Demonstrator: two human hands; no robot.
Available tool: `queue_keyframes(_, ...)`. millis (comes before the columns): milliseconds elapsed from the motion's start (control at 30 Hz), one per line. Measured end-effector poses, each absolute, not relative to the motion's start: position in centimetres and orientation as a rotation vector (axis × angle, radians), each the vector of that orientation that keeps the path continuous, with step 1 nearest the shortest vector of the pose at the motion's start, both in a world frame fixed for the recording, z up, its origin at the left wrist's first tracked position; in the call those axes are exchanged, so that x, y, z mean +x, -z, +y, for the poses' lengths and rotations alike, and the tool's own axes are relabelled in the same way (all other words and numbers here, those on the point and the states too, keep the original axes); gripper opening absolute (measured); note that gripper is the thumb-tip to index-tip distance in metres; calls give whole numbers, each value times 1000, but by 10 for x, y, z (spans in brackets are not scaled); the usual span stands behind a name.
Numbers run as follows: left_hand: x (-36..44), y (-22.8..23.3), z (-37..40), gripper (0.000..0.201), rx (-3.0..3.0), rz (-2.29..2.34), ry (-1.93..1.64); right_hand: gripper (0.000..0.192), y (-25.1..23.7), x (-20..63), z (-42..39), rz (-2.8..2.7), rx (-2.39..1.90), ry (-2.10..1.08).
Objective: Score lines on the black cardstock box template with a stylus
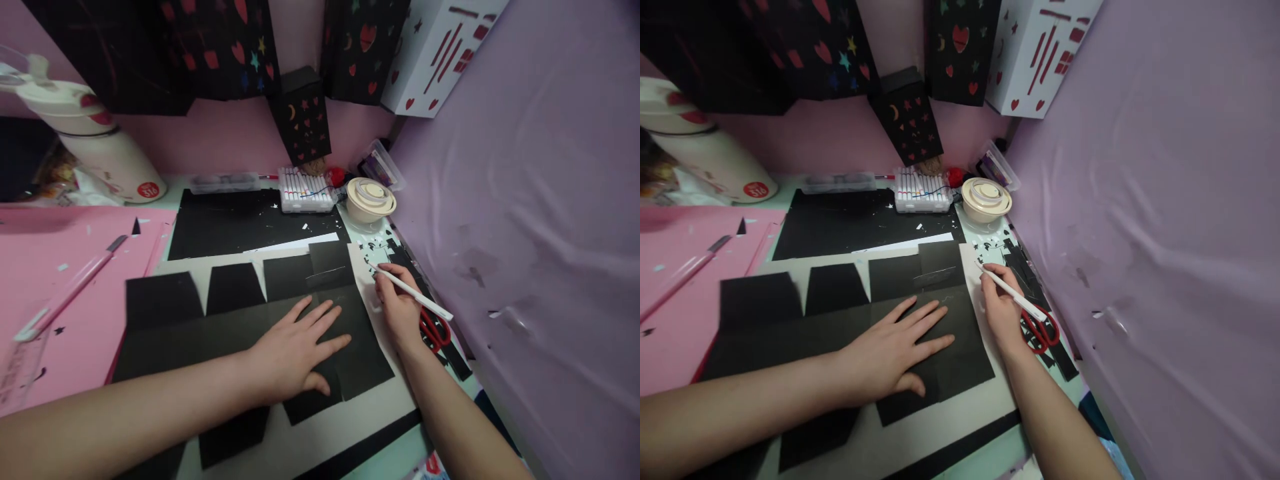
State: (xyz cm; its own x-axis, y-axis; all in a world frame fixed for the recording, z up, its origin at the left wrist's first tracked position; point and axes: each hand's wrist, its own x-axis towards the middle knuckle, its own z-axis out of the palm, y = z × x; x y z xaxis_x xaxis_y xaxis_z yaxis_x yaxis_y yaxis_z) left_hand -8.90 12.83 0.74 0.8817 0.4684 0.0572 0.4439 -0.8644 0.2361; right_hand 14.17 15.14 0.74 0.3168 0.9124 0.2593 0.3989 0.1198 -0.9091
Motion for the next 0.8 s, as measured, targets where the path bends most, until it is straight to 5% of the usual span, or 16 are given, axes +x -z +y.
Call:
queue_keyframes(333, -88, -14, 116, 53, 2745, 771, -42, 22, -13, 139, 152, -1131, -1350, -685)
queue_keyframes(567, -86, -13, 109, 74, 2668, 805, -87, 23, -12, 138, 152, -1142, -1346, -655)
queue_keyframes(800, -99, -20, 116, 68, 2662, 789, -3, 12, -31, 145, 149, -981, -1270, -720)
